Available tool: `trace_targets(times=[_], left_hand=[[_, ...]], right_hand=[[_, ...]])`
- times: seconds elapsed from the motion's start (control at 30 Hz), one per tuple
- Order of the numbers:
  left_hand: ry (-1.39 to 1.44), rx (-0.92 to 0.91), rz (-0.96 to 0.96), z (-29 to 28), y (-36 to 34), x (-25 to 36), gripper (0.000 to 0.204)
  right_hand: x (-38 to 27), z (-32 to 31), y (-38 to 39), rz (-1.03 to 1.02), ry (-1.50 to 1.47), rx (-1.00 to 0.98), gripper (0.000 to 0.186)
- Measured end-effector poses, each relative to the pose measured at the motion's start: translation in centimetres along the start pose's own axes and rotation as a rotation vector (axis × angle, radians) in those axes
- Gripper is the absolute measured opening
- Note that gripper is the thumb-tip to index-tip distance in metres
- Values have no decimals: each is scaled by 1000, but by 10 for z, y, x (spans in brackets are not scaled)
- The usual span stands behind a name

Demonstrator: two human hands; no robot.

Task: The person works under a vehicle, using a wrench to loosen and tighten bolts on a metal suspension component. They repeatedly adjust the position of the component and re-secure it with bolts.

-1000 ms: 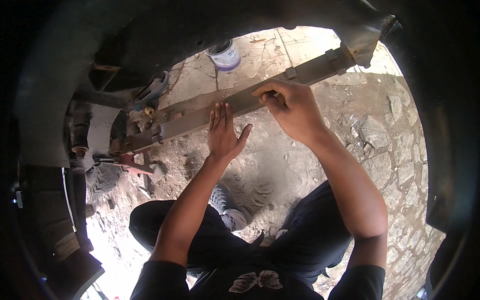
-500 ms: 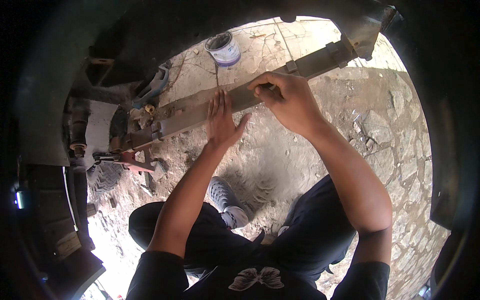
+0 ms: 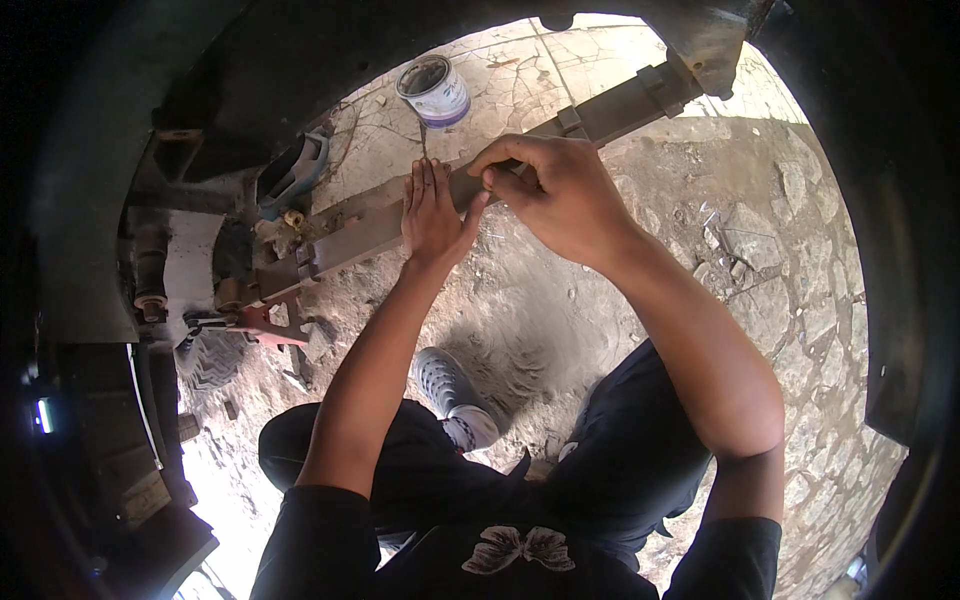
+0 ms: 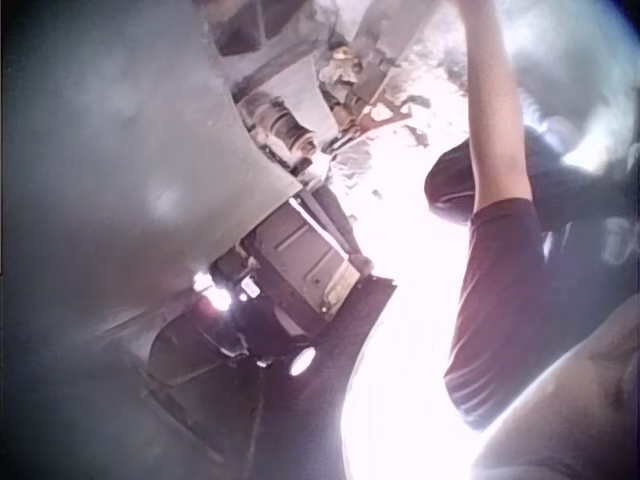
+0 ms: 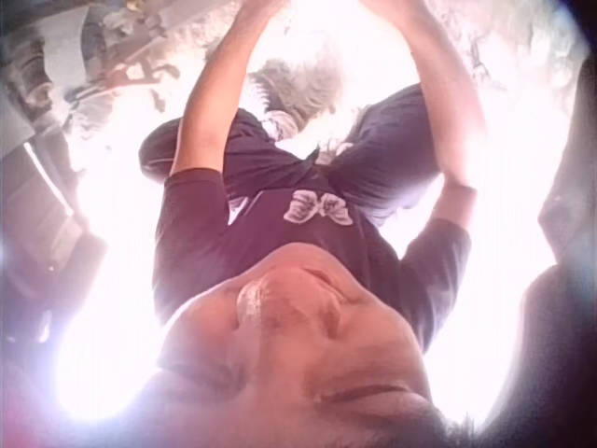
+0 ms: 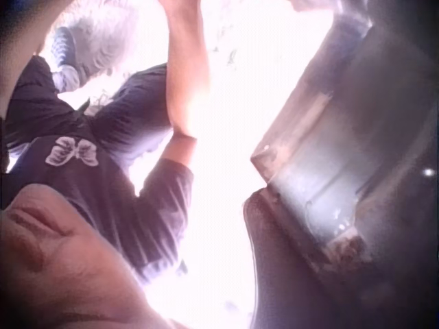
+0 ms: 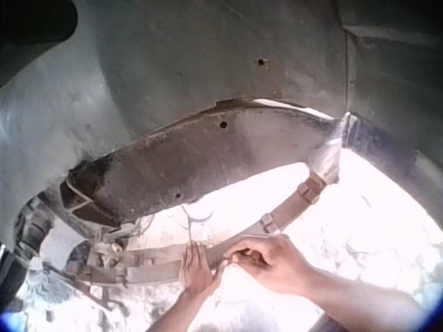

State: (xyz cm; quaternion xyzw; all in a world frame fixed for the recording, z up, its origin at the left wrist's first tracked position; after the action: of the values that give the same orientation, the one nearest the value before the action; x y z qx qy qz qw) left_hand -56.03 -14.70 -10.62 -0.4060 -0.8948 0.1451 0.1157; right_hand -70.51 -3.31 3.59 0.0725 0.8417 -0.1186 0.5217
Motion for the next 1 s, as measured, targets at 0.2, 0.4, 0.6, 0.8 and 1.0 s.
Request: trace_targets(times=[0.2, 0.4, 0.6, 0.8, 1.0], left_hand=[[73, -36, 68, -1, 42, 28, 99], [13, -26, 9, 7, -2, 6, 101], [81, -52, 94, 4, 31, 35, 103], [-1, -11, 80, 4, -6, 9, 104], [40, -79, 163, 3, 28, 33, 104]], right_hand=[[4, -10, 4, 14, 34, 10, 16], [12, -1, -4, 6, -48, 25, 16], [3, -11, 2, -55, 41, 51, 17], [-7, -3, 0, 4, -32, 11, 16], [1, -10, 2, -60, 49, 42, 16]])
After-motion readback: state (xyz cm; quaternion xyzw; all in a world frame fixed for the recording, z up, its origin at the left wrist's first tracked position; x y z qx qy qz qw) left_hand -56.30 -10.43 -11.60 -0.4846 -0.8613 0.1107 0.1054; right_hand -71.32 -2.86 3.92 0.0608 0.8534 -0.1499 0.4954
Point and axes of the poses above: each hand's wrist, its own y-axis away from the middle knuckle, its own z-axis out of the palm, x = y × z, the point moved 10 cm from there along -y, towards the middle knuckle, and after that the axes turned 5 degrees about z, right-handed, at the moved point
